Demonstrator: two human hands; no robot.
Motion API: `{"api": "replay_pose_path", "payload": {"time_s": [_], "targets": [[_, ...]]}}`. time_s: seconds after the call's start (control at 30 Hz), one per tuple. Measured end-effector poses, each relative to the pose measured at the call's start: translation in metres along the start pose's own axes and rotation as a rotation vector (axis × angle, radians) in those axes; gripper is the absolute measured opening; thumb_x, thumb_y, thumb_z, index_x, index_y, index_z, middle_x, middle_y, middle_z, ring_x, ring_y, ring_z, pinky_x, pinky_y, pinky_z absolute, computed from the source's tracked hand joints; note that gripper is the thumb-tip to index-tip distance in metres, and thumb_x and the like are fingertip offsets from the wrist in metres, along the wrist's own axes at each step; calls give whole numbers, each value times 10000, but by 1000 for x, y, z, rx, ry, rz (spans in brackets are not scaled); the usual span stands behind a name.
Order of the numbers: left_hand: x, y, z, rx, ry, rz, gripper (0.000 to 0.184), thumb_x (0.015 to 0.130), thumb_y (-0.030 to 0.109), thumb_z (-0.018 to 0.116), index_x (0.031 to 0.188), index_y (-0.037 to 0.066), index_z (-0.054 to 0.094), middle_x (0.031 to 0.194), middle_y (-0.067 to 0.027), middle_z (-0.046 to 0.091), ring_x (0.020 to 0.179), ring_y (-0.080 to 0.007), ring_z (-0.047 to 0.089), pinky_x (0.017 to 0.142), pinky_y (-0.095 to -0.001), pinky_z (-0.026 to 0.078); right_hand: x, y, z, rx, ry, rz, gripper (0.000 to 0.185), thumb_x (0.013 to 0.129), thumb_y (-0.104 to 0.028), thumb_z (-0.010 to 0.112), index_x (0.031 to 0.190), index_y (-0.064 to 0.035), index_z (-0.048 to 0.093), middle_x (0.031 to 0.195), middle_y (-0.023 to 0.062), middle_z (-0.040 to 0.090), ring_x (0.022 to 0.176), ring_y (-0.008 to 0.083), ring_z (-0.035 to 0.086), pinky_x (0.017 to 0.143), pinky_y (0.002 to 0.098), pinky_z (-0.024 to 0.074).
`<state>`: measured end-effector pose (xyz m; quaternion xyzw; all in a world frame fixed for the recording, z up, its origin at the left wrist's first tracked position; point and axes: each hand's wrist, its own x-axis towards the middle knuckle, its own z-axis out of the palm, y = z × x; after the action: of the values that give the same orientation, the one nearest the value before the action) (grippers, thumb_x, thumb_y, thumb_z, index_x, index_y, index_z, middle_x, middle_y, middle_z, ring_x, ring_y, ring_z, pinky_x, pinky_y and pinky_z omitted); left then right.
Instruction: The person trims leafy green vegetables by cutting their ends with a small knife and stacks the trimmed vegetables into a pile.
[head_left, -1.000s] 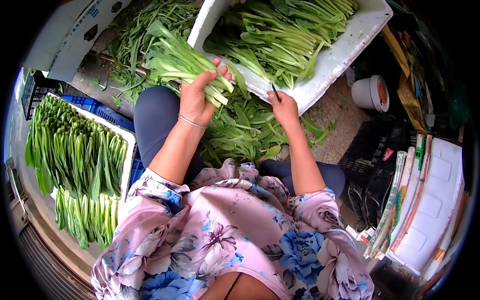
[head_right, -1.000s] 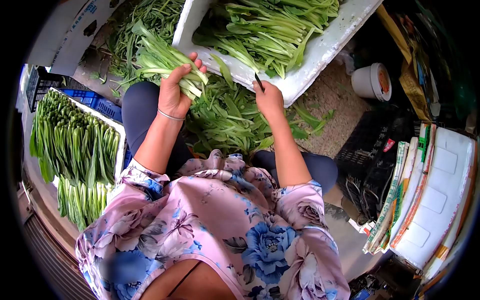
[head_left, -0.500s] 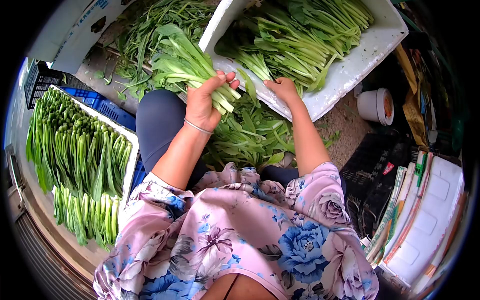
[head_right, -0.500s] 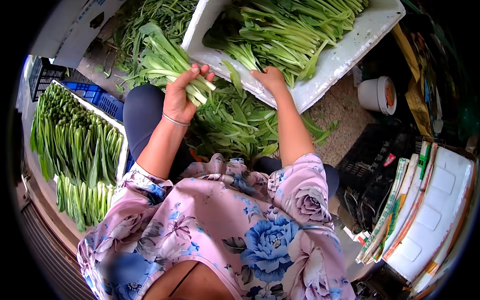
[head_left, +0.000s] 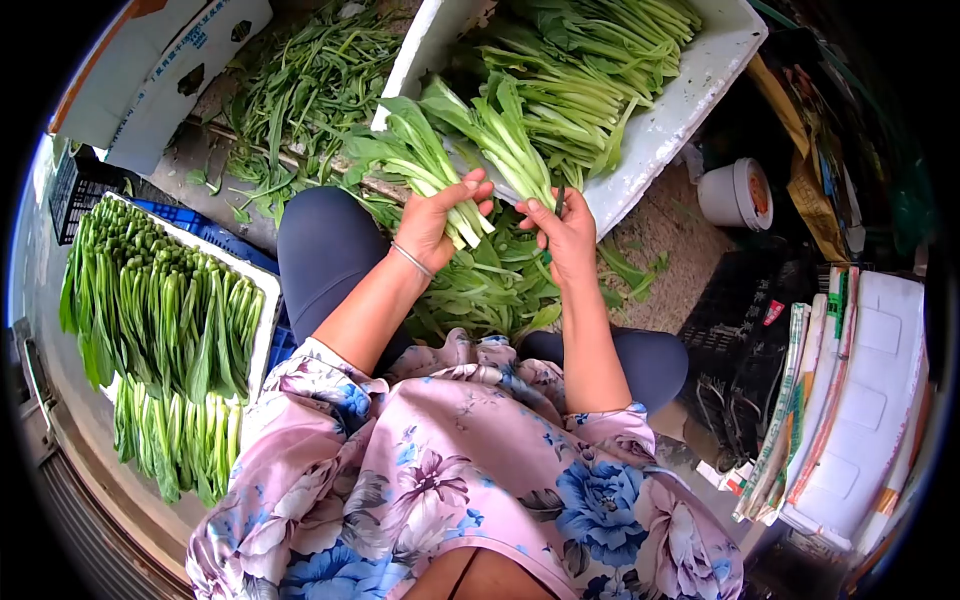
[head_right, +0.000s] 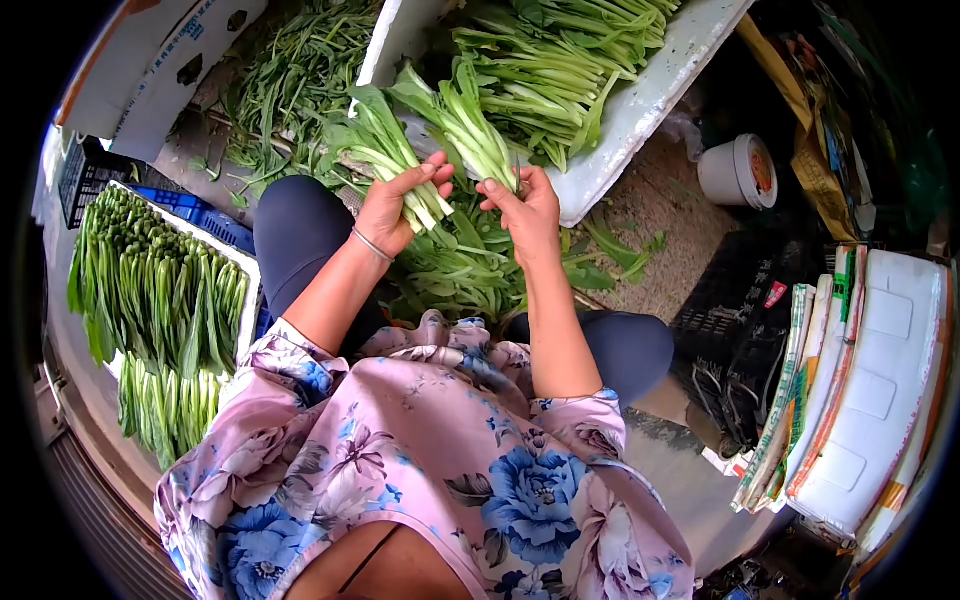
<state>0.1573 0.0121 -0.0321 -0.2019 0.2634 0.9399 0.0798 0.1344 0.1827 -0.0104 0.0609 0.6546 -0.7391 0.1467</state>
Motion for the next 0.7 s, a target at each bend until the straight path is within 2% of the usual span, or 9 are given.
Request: {"api": "replay_pose_path", "payload": {"time_s": [0.07,0.1,0.23,0.37,0.43,0.53,0.57,0.67,0.7], "targets": [[-6,-7,9,21,-80,4,281,795,101,599,1032,-17,504,962,-106,581,844,-183,595,716,-286,525,-13,1,5,-60,-27,-179,289,740,-52,666,934,0,458,831,102,605,650,101,560,534,205,443],[-7,-10,9,21,-123,-6,295,798,133,607,1042,8,496,959,-93,582,827,-185,598,706,-284,531,-16,6,6,-132,-23,-297,303,734,-24,664,961,10,467,859,87,606,721,105,567,635,229,470],[-5,-17,7,-12,-192,-9,319,788,158,625,1044,18,496,961,-93,579,842,-196,594,729,-307,532,-28,12,0,-317,-14,-473,303,729,-39,675,972,-10,496,868,65,609,793,108,567,680,246,470],[-7,-21,8,-33,-296,-12,422,775,211,643,1104,21,460,1021,-104,557,880,-208,581,766,-343,517,-31,8,-8,-604,106,-648,310,661,0,688,940,-70,572,899,66,625,818,161,601,707,268,470],[-9,-20,6,-33,-299,-34,404,775,170,637,1104,17,460,1020,-94,556,890,-205,578,753,-336,522,-34,6,-9,-698,99,-807,338,623,20,684,926,-94,589,916,78,621,831,219,608,705,278,475],[-10,-22,7,-1,-292,3,367,774,99,622,1093,13,462,995,-91,563,876,-205,584,724,-321,532,-43,5,-8,-779,109,-857,373,606,28,684,937,-111,586,918,82,619,836,245,604,704,289,479],[-7,-24,4,33,-277,-9,355,781,107,613,1085,-2,464,986,-102,570,873,-202,586,739,-323,523,-45,8,-10,-768,43,-838,375,654,19,701,1001,-45,574,960,84,611,878,156,583,769,251,450],[-4,-19,0,65,-292,-30,357,785,111,600,1078,-37,460,980,-132,576,888,-212,586,794,-331,495,-53,9,1,-562,64,-706,410,669,7,702,1050,-49,560,989,65,601,845,120,566,737,234,447],[-2,-16,0,39,-311,-20,368,788,120,596,1088,-40,455,996,-138,572,909,-221,579,820,-341,481,-57,7,4,-519,104,-635,420,709,-36,691,1099,-33,536,944,44,586,769,83,534,695,209,436]]}}
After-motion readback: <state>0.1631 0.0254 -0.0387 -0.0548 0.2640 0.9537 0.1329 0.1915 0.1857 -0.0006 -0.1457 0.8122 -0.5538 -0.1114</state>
